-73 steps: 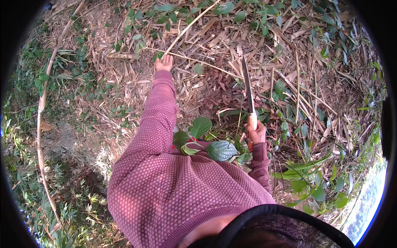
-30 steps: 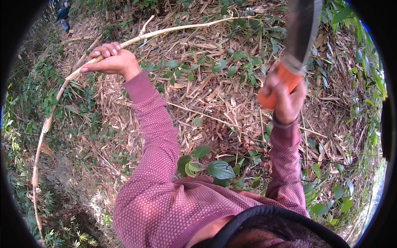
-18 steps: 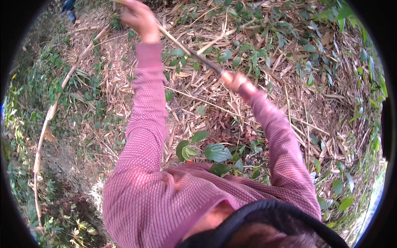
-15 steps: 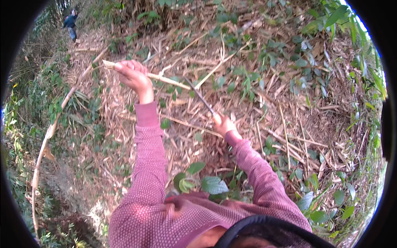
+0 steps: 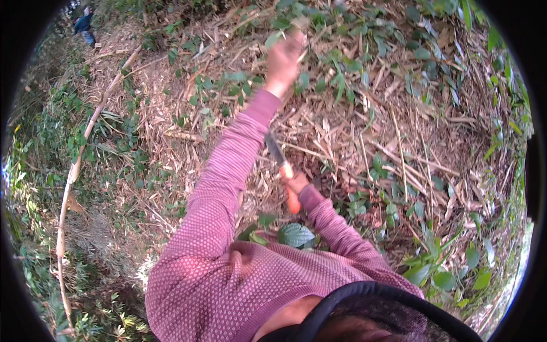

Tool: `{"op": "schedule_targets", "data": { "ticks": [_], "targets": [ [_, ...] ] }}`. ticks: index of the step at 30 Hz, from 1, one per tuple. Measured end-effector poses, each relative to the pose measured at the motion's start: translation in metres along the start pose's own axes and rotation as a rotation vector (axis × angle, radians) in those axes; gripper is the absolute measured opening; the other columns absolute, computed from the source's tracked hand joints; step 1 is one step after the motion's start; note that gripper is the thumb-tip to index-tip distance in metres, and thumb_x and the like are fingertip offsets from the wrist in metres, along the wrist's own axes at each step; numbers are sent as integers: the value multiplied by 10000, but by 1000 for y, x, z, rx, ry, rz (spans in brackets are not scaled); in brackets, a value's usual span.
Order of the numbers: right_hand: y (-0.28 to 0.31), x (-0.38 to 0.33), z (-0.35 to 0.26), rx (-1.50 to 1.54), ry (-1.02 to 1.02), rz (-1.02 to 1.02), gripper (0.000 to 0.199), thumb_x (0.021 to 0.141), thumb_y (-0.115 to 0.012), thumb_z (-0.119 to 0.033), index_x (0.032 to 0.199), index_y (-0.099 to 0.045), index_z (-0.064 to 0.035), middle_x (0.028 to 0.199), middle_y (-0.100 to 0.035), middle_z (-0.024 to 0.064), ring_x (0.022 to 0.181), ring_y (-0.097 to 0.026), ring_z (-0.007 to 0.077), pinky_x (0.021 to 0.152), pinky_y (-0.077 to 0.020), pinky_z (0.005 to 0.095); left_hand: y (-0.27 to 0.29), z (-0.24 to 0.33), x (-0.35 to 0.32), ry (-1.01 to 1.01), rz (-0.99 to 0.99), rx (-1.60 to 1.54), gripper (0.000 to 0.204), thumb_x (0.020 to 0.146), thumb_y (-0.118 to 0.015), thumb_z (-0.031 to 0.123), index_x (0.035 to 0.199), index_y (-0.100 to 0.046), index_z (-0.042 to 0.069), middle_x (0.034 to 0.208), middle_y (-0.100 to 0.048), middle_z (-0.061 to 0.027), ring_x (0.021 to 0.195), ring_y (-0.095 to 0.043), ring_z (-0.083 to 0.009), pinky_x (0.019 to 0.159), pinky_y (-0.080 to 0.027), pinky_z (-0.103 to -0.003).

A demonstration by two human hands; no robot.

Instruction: The person uses a machete to cut long, thin sticks into smaller pieces. They hold the sticks with their left hand and repeatedly strike them with the machete in their right hand, dropping the cut pieces onto the ground.

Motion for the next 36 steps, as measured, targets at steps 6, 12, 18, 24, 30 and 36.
{"op": "schedule_targets", "data": {
  "ticks": [6, 12, 18, 24, 30, 36],
  "targets": [
    [54, -29, -93, 94, 352, 153, 384, 710, -586, -90, 1073, -533, 26, 778, -587, 58, 601, -553, 125, 536, -472, 264, 194, 22, 57, 11, 454, -661, 362, 914, -380, 461, 688, -327, 183, 522, -298, 45, 387, -280, -77, 318, -209, -224],
    [69, -107, -334, 1, 1064, 227, 156, 751, -587, -76, 880, -545, 3, 638, -565, 39, 491, -539, 107, 447, -449, 229, 237, 65, 33, -49, 598, -570, 315, 915, -384, 472, 835, -372, 168, 533, -326, 42, 394, -307, -83, 333, -256, -219],
    [62, -68, -313, -84, 1298, 325, 43, 747, -592, -67, 787, -589, -50, 695, -613, 57, 560, -581, 145, 538, -480, 267, 220, 57, 35, 12, 507, -550, 314, 918, -407, 442, 1029, -415, 148, 546, -355, 45, 400, -341, -81, 353, -294, -215],
    [53, -62, -62, -403, 209, 109, 236, 774, -559, -151, 969, -598, -25, 822, -620, 159, 764, -619, 269, 670, -487, 375, 142, 61, -4, 116, 335, -433, 365, 898, -397, 485, 998, -407, 134, 524, -347, 50, 382, -341, -68, 346, -295, -207],
    [85, -88, -15, 84, -42, -85, 170, 726, -564, -60, 882, -551, 7, 628, -569, 79, 491, -553, 190, 455, -441, 307, 137, 49, -39, 221, 329, -593, 538, 850, -338, 627, 615, -292, 145, 452, -260, 53, 335, -269, -44, 293, -225, -203],
    [98, -120, -157, 137, 495, 186, 343, 754, -612, -73, 1066, -497, 11, 774, -551, 49, 564, -524, 120, 508, -443, 250, 157, 22, -39, 343, 464, -699, 548, 842, -340, 639, 620, -289, 140, 454, -247, 47, 331, -227, -51, 290, -193, -210]
  ]
}}
Point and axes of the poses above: each hand's wrist, its own x-axis towards the middle knuckle, its own y-axis out of the back of the hand, z = x × y, the point moved 6 cm from there along x, towards the middle knuckle
